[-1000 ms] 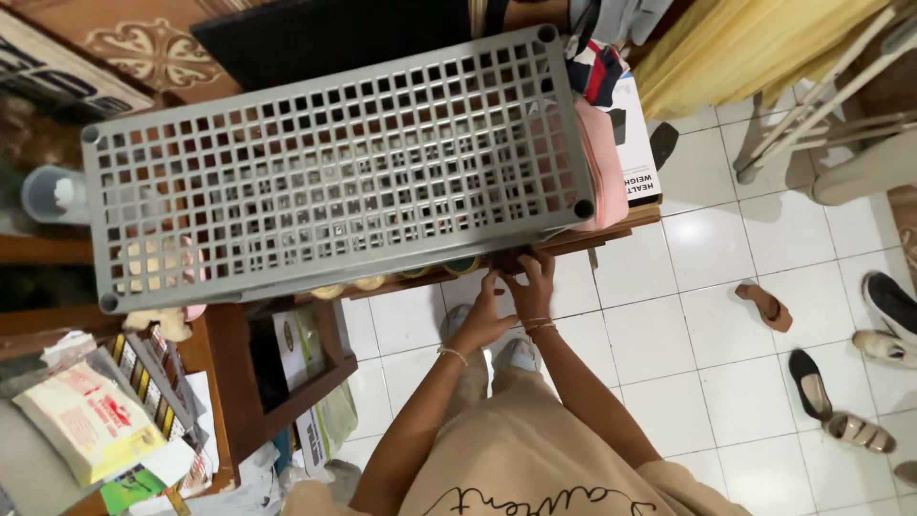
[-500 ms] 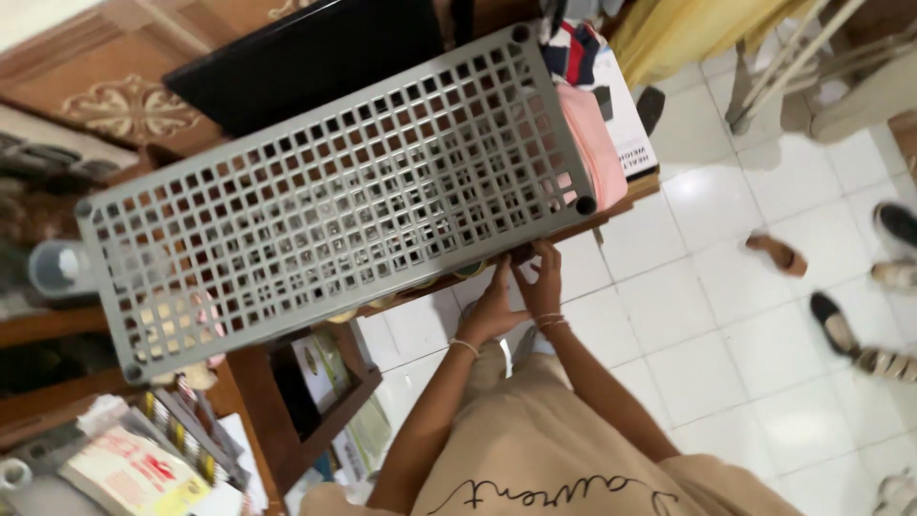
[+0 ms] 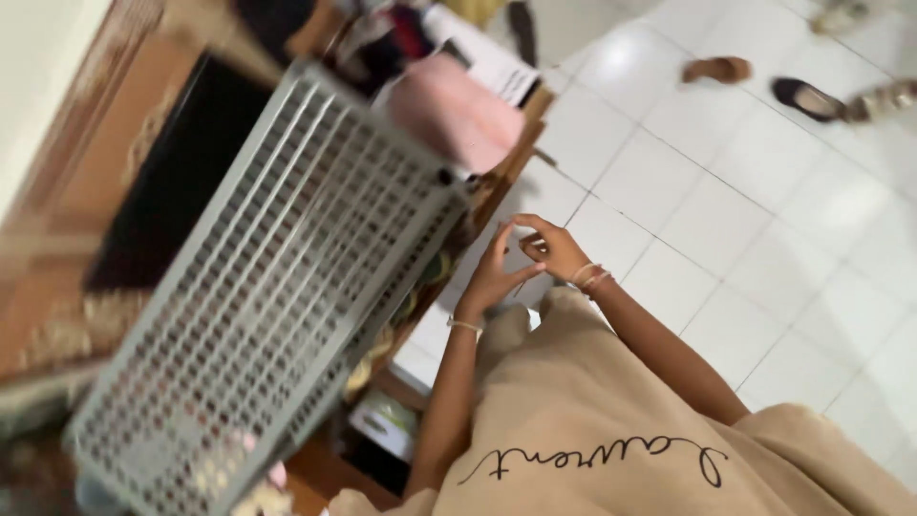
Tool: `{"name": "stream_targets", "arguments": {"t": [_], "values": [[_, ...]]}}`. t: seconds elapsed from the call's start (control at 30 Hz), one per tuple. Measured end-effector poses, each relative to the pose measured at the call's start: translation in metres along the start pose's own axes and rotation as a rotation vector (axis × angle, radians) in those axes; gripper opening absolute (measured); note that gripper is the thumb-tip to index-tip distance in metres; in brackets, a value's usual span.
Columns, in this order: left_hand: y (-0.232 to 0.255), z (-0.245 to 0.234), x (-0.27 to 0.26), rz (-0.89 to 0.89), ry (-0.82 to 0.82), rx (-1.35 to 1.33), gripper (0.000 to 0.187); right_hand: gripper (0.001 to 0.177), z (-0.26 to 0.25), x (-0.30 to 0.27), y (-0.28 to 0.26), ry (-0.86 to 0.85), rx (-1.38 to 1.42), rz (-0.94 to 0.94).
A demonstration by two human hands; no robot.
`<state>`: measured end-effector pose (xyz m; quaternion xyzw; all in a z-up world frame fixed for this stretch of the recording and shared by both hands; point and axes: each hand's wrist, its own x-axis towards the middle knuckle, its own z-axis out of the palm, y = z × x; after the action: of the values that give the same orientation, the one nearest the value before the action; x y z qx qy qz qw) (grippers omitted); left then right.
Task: Picking up shoes from the floor and placing them onto a shoe rack.
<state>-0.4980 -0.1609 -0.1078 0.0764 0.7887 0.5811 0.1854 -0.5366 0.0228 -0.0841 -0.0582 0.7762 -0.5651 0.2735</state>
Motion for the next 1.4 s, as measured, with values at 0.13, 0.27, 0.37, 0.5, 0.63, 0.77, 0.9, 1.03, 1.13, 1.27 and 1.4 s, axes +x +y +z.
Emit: {"name": "stream_targets", "arguments": {"t": [0.13,0.27,0.37,0.5,0.63,0.77,0.9,1.03,1.13,1.27,1.4], "values": [[0.022,0.018,0.021,0.074,0.001,-0.057,0.090,0.043,-0.049,-0.048,0.003,0.289,-0.005,-0.025],[0.092,0.033,0.042,0.247,0.040,-0.053,0.080,0.048,-0.100,-0.102,0.020,0.514,0.292,0.118],[0.132,0.062,0.066,0.214,0.084,-0.061,0.077,0.052,-0.145,-0.138,0.039,0.722,0.444,0.088],[0.187,0.112,0.097,0.284,0.142,-0.091,0.065,0.041,-0.210,-0.182,0.052,0.948,0.530,0.092],[0.225,0.176,0.127,0.342,0.066,-0.160,0.062,0.035,-0.280,-0.222,0.062,1.032,0.520,0.066],[0.241,0.247,0.155,0.362,-0.072,-0.140,0.062,0.022,-0.332,-0.272,0.078,1.119,0.491,0.018],[0.259,0.319,0.180,0.374,-0.190,-0.209,0.062,0.038,-0.351,-0.334,0.096,1.183,0.288,0.050],[0.280,0.381,0.208,0.330,-0.343,-0.197,0.066,0.033,-0.357,-0.367,0.095,1.327,0.425,0.033],[0.291,0.414,0.226,0.371,-0.421,-0.156,0.068,0.053,-0.365,-0.375,0.087,1.504,0.445,0.024],[0.297,0.446,0.256,0.368,-0.491,-0.132,0.078,0.035,-0.389,-0.381,0.101,1.633,0.589,0.108],[0.295,0.472,0.301,0.264,-0.508,-0.129,0.078,0.019,-0.432,-0.373,0.120,1.746,0.487,0.277]]}}
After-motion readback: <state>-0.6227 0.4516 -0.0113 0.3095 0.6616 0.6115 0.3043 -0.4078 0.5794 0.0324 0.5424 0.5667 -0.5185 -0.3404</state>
